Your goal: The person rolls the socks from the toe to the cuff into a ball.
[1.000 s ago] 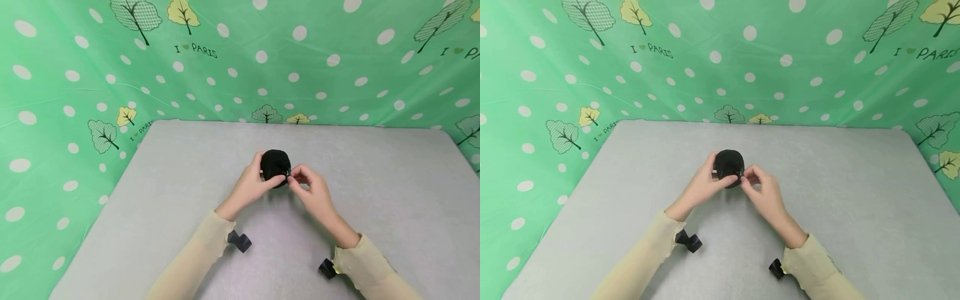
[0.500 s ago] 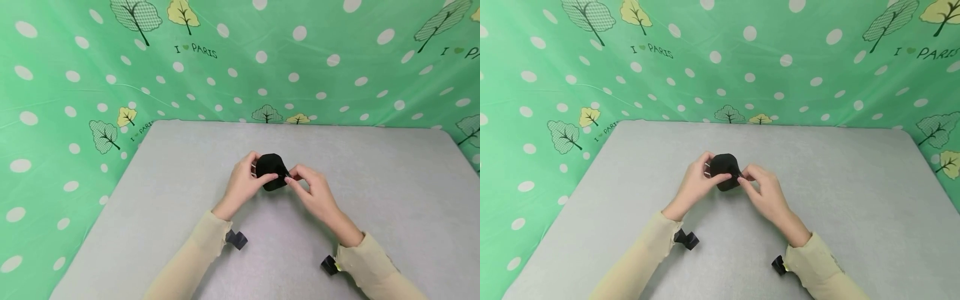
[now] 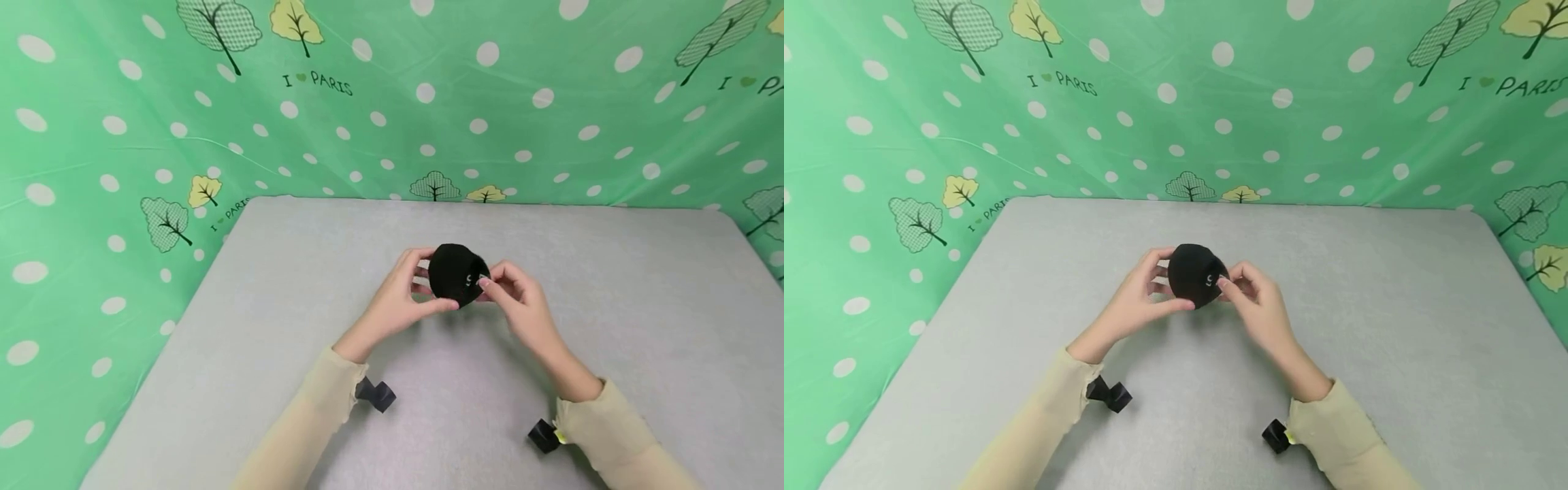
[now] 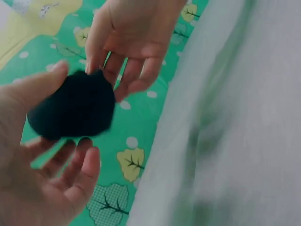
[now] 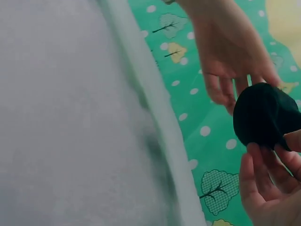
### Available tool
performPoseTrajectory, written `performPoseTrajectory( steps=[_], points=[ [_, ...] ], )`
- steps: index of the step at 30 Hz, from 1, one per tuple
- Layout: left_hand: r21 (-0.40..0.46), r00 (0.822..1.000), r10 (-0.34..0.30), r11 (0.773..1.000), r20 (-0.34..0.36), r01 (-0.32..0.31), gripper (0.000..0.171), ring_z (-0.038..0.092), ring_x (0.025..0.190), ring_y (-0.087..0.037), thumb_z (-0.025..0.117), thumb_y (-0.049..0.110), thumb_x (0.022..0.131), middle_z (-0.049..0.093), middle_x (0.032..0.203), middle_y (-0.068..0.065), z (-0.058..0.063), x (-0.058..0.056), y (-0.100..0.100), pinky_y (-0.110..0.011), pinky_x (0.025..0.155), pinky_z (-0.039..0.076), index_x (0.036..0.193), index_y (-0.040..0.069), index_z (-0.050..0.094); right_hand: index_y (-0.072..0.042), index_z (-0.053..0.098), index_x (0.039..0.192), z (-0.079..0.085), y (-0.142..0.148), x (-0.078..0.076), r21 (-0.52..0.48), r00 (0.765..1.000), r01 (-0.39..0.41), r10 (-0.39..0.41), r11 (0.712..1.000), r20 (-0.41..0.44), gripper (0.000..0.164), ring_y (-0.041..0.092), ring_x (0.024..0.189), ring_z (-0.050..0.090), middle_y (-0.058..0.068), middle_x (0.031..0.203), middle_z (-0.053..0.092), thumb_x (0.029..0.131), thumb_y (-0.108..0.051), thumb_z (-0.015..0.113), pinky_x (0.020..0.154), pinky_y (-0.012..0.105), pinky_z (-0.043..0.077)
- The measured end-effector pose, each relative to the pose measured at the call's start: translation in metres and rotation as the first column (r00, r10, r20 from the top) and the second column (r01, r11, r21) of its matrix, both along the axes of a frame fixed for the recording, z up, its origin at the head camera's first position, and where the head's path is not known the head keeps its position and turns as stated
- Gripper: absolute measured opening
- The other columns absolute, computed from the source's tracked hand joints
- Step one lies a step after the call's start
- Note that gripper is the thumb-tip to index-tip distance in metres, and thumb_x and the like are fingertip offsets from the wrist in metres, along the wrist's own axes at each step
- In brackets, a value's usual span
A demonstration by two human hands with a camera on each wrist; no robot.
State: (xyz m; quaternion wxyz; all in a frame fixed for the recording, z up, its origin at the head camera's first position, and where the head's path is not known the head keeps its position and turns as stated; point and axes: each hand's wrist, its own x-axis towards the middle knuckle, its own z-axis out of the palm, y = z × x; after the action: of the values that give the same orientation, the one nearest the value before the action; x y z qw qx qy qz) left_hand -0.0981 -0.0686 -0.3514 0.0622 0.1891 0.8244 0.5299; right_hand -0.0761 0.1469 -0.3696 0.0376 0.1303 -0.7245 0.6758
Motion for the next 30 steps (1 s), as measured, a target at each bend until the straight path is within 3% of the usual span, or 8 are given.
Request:
performPoseTrajectory(
  steps=[3, 6, 11, 14, 17, 21, 26, 30],
  points=[
    [0.065, 0.993, -0.105, 0.992, -0.054, 0.108, 0.081, 0.054, 0.127, -0.019, 0.086, 0.012, 0.078, 0.043, 0.150, 0.001, 0.000, 0.000, -0.002, -0.033, 0.099, 0.053, 0.144, 0.014, 0.039, 0.006, 0.051, 0.088, 0.004, 0.004, -0.001, -0.093, 0.995, -0.043, 0.051, 0.995, 0.085, 0.015, 0.007, 0.079, 0.069, -0.005, 0.086, 0.060, 0.101, -0.003, 0.052, 0.076, 0.025, 0.060],
    [0.147, 0.981, -0.171, 0.972, -0.087, 0.183, 0.084, 0.049, 0.136, -0.023, 0.084, 0.003, 0.077, 0.040, 0.156, -0.002, -0.002, 0.000, -0.002, -0.036, 0.103, 0.051, 0.142, 0.011, 0.032, -0.004, 0.054, 0.088, 0.007, 0.007, -0.001, -0.108, 0.979, -0.073, 0.093, 0.991, 0.184, 0.014, 0.007, 0.079, 0.068, -0.007, 0.085, 0.061, 0.102, -0.007, 0.052, 0.077, 0.025, 0.059],
    [0.192, 0.975, -0.201, 0.957, -0.099, 0.217, 0.087, 0.050, 0.134, -0.027, 0.084, 0.001, 0.076, 0.043, 0.150, -0.008, -0.003, 0.001, 0.002, -0.032, 0.100, 0.054, 0.143, 0.010, 0.029, -0.008, 0.054, 0.094, 0.008, 0.009, -0.001, -0.027, 0.946, -0.104, 0.107, 0.994, 0.307, 0.010, 0.005, 0.081, 0.065, -0.010, 0.088, 0.060, 0.102, -0.013, 0.053, 0.080, 0.023, 0.057],
    [0.166, 0.979, -0.172, 0.968, -0.110, 0.189, 0.085, 0.053, 0.127, -0.024, 0.085, 0.004, 0.076, 0.044, 0.147, -0.006, -0.002, 0.002, 0.004, -0.030, 0.095, 0.056, 0.143, 0.010, 0.032, -0.002, 0.052, 0.110, 0.008, 0.010, 0.001, 0.046, 0.968, -0.092, 0.078, 0.995, 0.239, 0.012, 0.002, 0.092, 0.064, -0.010, 0.102, 0.060, 0.102, -0.012, 0.054, 0.084, 0.019, 0.056],
    [0.133, 0.982, -0.148, 0.978, -0.114, 0.163, 0.084, 0.055, 0.122, -0.022, 0.085, 0.007, 0.077, 0.044, 0.146, -0.004, -0.002, 0.001, 0.005, -0.029, 0.093, 0.056, 0.143, 0.011, 0.033, -0.002, 0.044, 0.135, 0.008, 0.011, 0.002, 0.116, 0.995, -0.092, 0.086, 0.989, 0.056, 0.039, 0.003, 0.114, 0.058, -0.004, 0.130, 0.054, 0.097, -0.002, 0.058, 0.093, 0.017, 0.052],
    [0.109, 0.983, -0.148, 0.981, -0.105, 0.159, 0.083, 0.055, 0.122, -0.020, 0.085, 0.008, 0.077, 0.044, 0.147, -0.002, -0.002, 0.001, 0.005, -0.029, 0.092, 0.056, 0.143, 0.012, 0.033, -0.012, 0.029, 0.155, 0.011, 0.014, 0.001, 0.283, 0.970, -0.137, 0.186, 0.949, -0.155, 0.086, 0.011, 0.137, 0.042, 0.004, 0.158, 0.034, 0.084, 0.002, 0.075, 0.103, 0.024, 0.048],
    [0.119, 0.981, -0.178, 0.975, -0.078, 0.186, 0.083, 0.054, 0.124, -0.022, 0.085, 0.009, 0.078, 0.043, 0.148, -0.003, -0.004, -0.001, 0.006, -0.028, 0.092, 0.056, 0.144, 0.013, 0.034, -0.019, 0.027, 0.157, 0.015, 0.017, -0.002, 0.472, 0.952, -0.122, 0.237, 0.873, -0.193, 0.104, 0.016, 0.140, 0.039, 0.007, 0.155, 0.038, 0.074, -0.008, 0.088, 0.106, 0.040, 0.048],
    [0.099, 0.980, -0.196, 0.975, -0.036, 0.198, 0.083, 0.053, 0.127, -0.025, 0.084, 0.009, 0.079, 0.038, 0.150, -0.003, -0.005, -0.006, 0.007, -0.026, 0.092, 0.056, 0.145, 0.013, 0.033, -0.015, 0.032, 0.156, 0.015, 0.018, -0.006, 0.499, 0.961, -0.108, 0.219, 0.860, -0.170, 0.098, 0.025, 0.139, 0.043, 0.011, 0.151, 0.044, 0.075, -0.008, 0.087, 0.107, 0.043, 0.047]
  ],
)
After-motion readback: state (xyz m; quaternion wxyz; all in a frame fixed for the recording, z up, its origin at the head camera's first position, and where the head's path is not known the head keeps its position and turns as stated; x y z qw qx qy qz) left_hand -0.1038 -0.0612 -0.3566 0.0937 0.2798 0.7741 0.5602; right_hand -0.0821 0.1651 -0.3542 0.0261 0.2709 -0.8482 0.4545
